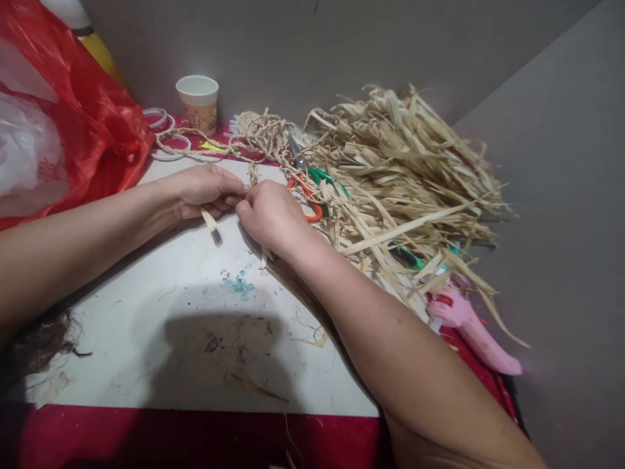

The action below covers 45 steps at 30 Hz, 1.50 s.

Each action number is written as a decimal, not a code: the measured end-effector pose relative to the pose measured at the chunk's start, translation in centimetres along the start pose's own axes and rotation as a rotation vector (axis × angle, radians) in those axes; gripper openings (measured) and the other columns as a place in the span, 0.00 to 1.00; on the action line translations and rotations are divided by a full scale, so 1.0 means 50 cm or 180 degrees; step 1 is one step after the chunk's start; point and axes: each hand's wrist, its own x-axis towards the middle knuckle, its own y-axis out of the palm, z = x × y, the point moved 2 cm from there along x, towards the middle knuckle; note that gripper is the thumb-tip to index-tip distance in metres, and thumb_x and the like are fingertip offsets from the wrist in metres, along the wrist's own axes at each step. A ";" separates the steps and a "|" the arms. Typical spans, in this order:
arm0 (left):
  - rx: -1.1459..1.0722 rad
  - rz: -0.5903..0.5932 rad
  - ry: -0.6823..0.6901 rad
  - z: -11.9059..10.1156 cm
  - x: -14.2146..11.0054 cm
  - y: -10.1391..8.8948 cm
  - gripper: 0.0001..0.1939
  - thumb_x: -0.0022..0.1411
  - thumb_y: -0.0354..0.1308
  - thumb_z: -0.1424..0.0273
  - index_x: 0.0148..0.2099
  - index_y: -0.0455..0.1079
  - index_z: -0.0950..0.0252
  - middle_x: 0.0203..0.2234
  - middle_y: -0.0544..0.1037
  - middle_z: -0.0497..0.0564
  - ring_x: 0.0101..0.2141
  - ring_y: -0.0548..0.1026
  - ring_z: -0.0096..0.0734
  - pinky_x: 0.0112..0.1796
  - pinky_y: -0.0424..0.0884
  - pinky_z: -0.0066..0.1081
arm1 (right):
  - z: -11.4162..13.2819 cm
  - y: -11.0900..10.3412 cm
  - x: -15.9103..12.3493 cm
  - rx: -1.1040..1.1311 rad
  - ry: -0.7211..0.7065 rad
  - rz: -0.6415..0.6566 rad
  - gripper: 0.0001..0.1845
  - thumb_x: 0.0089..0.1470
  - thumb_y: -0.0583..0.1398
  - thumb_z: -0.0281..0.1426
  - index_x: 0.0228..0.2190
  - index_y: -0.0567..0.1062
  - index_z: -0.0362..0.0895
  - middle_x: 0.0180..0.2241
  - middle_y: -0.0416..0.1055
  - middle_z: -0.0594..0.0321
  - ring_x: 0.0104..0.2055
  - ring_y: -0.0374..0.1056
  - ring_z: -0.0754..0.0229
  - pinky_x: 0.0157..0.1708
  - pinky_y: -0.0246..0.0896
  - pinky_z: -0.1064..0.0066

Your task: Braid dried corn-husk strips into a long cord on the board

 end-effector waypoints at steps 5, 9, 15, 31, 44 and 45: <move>-0.0149 0.0036 -0.0023 0.004 0.005 -0.004 0.16 0.54 0.53 0.82 0.17 0.57 0.67 0.08 0.58 0.40 0.12 0.55 0.13 0.18 0.45 0.22 | 0.019 0.000 -0.013 -0.0829 -0.0132 -0.0129 0.17 0.52 0.51 0.31 0.32 0.78 0.38 0.31 0.75 0.49 0.33 0.69 0.53 0.31 0.57 0.69; -0.0233 0.0021 -0.0080 0.000 0.000 -0.005 0.15 0.55 0.51 0.84 0.18 0.60 0.68 0.08 0.59 0.41 0.11 0.55 0.13 0.17 0.45 0.21 | 0.039 -0.007 -0.033 -0.0899 -0.0448 0.0147 0.15 0.52 0.51 0.30 0.28 0.77 0.39 0.27 0.74 0.53 0.28 0.66 0.58 0.27 0.53 0.71; -0.0600 0.0341 -0.0120 -0.001 -0.006 -0.012 0.16 0.54 0.53 0.83 0.16 0.58 0.69 0.08 0.54 0.40 0.09 0.49 0.11 0.13 0.41 0.19 | 0.058 -0.083 -0.076 0.0510 -0.1425 0.1557 0.14 0.52 0.59 0.32 0.18 0.72 0.40 0.15 0.64 0.67 0.18 0.55 0.70 0.20 0.48 0.76; -0.0550 0.0449 0.0030 0.010 0.018 -0.031 0.06 0.50 0.64 0.75 0.24 0.69 0.70 0.09 0.55 0.40 0.11 0.50 0.12 0.11 0.44 0.17 | 0.074 -0.368 -0.030 0.1181 -0.1115 -0.0794 0.11 0.53 0.56 0.28 0.22 0.74 0.41 0.13 0.63 0.75 0.17 0.59 0.76 0.20 0.47 0.73; -0.0459 0.0846 0.0130 0.011 0.024 -0.040 0.10 0.53 0.61 0.73 0.22 0.71 0.71 0.09 0.53 0.40 0.11 0.46 0.12 0.10 0.44 0.16 | -0.292 -0.340 -0.175 -0.0174 0.1897 -0.1545 0.13 0.46 0.59 0.35 0.18 0.72 0.39 0.16 0.67 0.56 0.16 0.58 0.65 0.20 0.53 0.70; -0.0454 0.0856 0.0131 0.011 0.025 -0.040 0.10 0.53 0.61 0.73 0.22 0.71 0.71 0.10 0.52 0.40 0.11 0.46 0.12 0.10 0.44 0.16 | -0.308 -0.328 -0.175 -0.0128 0.1931 -0.1534 0.15 0.46 0.59 0.37 0.18 0.73 0.39 0.15 0.65 0.58 0.16 0.57 0.66 0.19 0.52 0.70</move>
